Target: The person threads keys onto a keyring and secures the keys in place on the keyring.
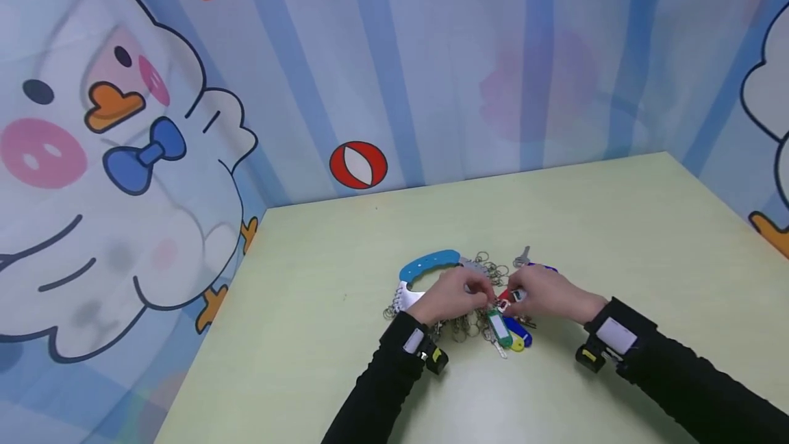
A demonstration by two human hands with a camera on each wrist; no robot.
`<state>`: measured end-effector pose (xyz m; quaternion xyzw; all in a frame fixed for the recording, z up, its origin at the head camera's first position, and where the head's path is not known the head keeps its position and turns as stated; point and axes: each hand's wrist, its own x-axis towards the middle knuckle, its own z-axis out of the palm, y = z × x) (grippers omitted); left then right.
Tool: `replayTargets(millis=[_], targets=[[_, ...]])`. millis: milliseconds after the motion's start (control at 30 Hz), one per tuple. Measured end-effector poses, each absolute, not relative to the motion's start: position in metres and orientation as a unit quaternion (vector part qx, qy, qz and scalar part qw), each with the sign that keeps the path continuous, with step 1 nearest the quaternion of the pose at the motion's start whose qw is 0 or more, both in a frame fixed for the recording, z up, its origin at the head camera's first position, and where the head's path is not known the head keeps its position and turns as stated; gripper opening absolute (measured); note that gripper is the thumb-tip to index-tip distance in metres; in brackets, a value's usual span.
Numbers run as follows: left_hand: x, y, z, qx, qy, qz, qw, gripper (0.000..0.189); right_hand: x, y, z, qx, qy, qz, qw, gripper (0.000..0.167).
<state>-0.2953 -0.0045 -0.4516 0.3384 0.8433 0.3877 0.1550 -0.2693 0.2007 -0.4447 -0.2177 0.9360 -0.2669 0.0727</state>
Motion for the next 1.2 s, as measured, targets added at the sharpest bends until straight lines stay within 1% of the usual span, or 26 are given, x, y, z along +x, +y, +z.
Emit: replayTargets(millis=[100,167,267,333,467,667,767,833,967,1033,1133,1200], targets=[[-0.296,-0.003,-0.454,0.341,0.859,0.362,0.124,0.012,-0.266,0.199,-0.446,-0.215,0.935,-0.269,0.081,0.016],[-0.296,-0.001,-0.455,0.347,0.876,0.322,0.096,0.012,-0.266,0.199,-0.446,-0.217,0.932,-0.278,0.083,0.014],[-0.298,0.003,-0.458,0.348,0.896,0.264,0.077,0.013,-0.269,0.203,-0.445,-0.211,0.931,-0.284,0.087,0.011],[-0.297,0.006,-0.459,0.342,0.907,0.234,0.077,0.015,-0.271,0.206,-0.445,-0.205,0.933,-0.286,0.081,0.008],[-0.296,0.009,-0.461,0.328,0.913,0.227,0.089,0.021,-0.273,0.210,-0.445,-0.203,0.931,-0.294,0.071,0.005],[-0.298,0.012,-0.461,0.321,0.911,0.244,0.091,0.029,-0.270,0.215,-0.443,-0.232,0.923,-0.295,0.088,0.007],[-0.298,0.014,-0.460,0.330,0.909,0.239,0.085,0.033,-0.269,0.216,-0.441,-0.242,0.917,-0.308,0.080,0.006],[-0.297,0.015,-0.459,0.338,0.909,0.229,0.083,0.030,-0.269,0.216,-0.440,-0.241,0.915,-0.317,0.067,0.007],[-0.296,0.017,-0.459,0.343,0.911,0.216,0.078,0.016,-0.270,0.216,-0.438,-0.229,0.916,-0.326,0.039,0.009],[-0.297,0.017,-0.460,0.341,0.912,0.217,0.078,0.013,-0.271,0.216,-0.436,-0.225,0.917,-0.327,0.032,0.010],[-0.297,0.017,-0.461,0.335,0.911,0.226,0.080,0.013,-0.271,0.217,-0.434,-0.232,0.916,-0.325,0.046,0.010],[-0.298,0.017,-0.462,0.331,0.911,0.230,0.082,0.014,-0.270,0.219,-0.432,-0.240,0.913,-0.321,0.078,0.010]])
